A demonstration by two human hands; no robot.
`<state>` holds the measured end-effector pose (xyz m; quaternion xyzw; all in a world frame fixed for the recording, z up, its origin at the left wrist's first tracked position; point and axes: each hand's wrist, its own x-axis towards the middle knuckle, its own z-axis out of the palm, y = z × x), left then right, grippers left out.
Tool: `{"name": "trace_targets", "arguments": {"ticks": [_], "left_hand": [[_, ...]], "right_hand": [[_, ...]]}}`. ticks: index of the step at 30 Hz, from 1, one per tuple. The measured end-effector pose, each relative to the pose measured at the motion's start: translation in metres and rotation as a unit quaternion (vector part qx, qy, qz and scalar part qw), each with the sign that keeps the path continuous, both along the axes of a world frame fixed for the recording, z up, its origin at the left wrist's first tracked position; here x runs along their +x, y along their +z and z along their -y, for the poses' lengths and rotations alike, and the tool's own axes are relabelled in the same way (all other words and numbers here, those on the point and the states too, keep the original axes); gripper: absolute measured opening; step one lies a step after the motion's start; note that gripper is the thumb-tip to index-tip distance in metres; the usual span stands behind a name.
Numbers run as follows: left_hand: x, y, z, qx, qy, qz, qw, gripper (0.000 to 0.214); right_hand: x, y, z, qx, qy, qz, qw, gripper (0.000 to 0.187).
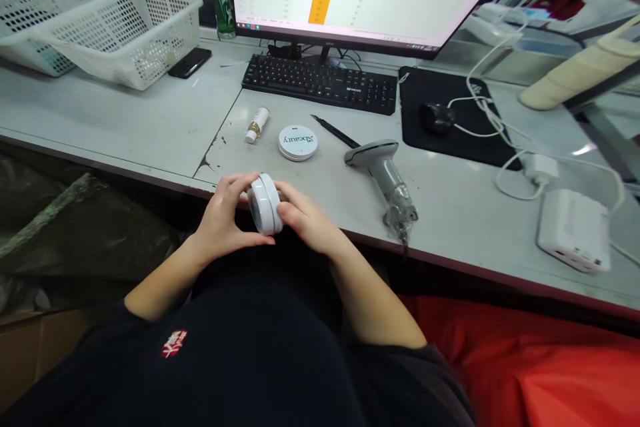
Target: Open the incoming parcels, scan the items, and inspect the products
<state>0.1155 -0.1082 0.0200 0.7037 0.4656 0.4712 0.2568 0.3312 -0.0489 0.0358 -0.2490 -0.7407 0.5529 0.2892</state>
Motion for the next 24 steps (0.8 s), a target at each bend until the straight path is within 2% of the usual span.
{"name": "trace_targets", "arguments": {"ticks": [3,7,9,13,15,17,19,21,24], "left_hand": [[-0.001,0.000,-0.001,0.006,-0.017,-0.028,0.999,0.102],[0.000,0.002,-0.002,-0.054,-0.054,0.035,0.996,0.105],[0.000,0.001,-0.002,-0.056,-0.066,0.047,0.995,0.104],[0.002,-0.004,0.000,0.019,-0.059,-0.009,0.998,0.091],[0.002,-0.005,-0.001,0.032,-0.061,0.003,0.998,0.087],[0.003,-0.006,-0.002,-0.019,-0.089,0.103,0.991,0.094],[0.003,-0.007,-0.003,-0.108,-0.124,0.252,0.954,0.105],[0.003,-0.009,-0.004,-0.210,-0.159,0.370,0.891,0.105],[0.005,-0.016,-0.003,-0.343,-0.200,0.449,0.801,0.096]], "right_hand": [[0.002,-0.003,0.000,-0.035,0.002,-0.007,0.999,0.089],[0.010,0.007,0.002,-0.012,0.022,-0.024,0.999,0.099],[0.011,0.012,0.002,-0.002,0.022,-0.012,1.000,0.092],[0.007,0.009,-0.001,-0.051,-0.004,-0.004,0.999,0.072],[0.006,0.005,-0.003,-0.094,0.002,-0.001,0.996,0.080],[0.008,0.004,-0.003,-0.101,0.012,0.011,0.995,0.094],[0.011,0.007,-0.001,-0.025,-0.003,0.030,0.999,0.103],[0.013,0.014,0.001,0.101,-0.030,0.042,0.994,0.113],[0.008,0.026,0.006,0.232,-0.014,0.061,0.971,0.123]]}}
